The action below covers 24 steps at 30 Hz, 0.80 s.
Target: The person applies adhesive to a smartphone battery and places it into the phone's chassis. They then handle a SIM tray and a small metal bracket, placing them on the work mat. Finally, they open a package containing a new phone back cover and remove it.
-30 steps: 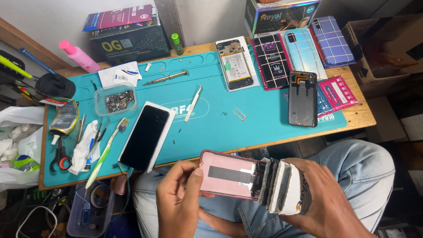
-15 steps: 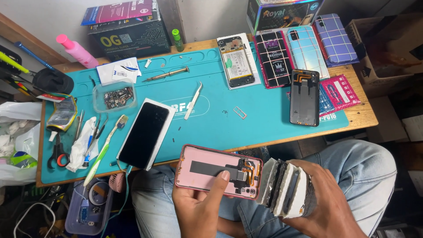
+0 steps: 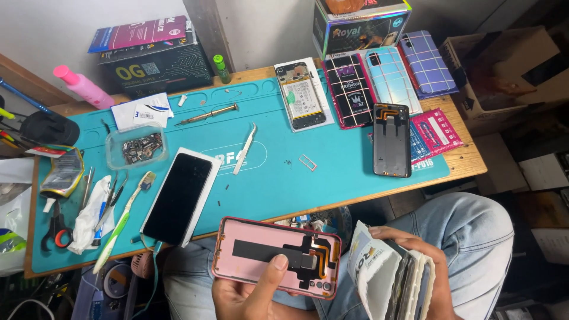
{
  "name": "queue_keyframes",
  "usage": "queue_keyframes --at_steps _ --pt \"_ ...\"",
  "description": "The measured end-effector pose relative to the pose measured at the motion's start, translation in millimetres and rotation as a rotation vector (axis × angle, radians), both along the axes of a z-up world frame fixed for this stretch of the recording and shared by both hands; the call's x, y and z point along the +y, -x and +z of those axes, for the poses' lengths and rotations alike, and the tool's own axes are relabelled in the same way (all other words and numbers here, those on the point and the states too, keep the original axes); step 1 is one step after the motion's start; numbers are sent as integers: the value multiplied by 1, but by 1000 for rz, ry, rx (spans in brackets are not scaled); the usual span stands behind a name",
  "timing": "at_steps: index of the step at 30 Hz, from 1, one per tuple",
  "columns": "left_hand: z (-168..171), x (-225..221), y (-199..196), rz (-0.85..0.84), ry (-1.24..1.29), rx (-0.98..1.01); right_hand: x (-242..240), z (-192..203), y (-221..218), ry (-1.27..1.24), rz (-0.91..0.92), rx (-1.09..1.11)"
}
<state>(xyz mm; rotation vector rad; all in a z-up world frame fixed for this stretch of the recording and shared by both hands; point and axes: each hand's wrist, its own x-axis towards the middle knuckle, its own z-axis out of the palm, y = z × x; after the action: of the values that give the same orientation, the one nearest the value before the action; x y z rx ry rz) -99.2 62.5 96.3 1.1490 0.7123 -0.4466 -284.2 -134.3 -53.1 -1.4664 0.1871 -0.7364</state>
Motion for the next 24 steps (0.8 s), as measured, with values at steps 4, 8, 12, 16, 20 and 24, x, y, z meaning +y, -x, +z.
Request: queue_keyframes --at_steps 4,8,12,16,20,24 --pt "16 -11 2 206 22 -17 0 8 -2 98 23 -24" --pt "20 -10 4 171 -22 28 0 5 2 206 10 35" --pt "9 -3 9 135 -36 -2 8 25 -4 304 6 59" --pt "-4 5 12 83 -48 -56 10 28 -6 324 -26 45" --pt "-16 10 16 30 -54 -107 9 26 -4 367 -60 28" --pt "-12 10 16 12 -59 -140 11 29 -3 330 -75 -26"
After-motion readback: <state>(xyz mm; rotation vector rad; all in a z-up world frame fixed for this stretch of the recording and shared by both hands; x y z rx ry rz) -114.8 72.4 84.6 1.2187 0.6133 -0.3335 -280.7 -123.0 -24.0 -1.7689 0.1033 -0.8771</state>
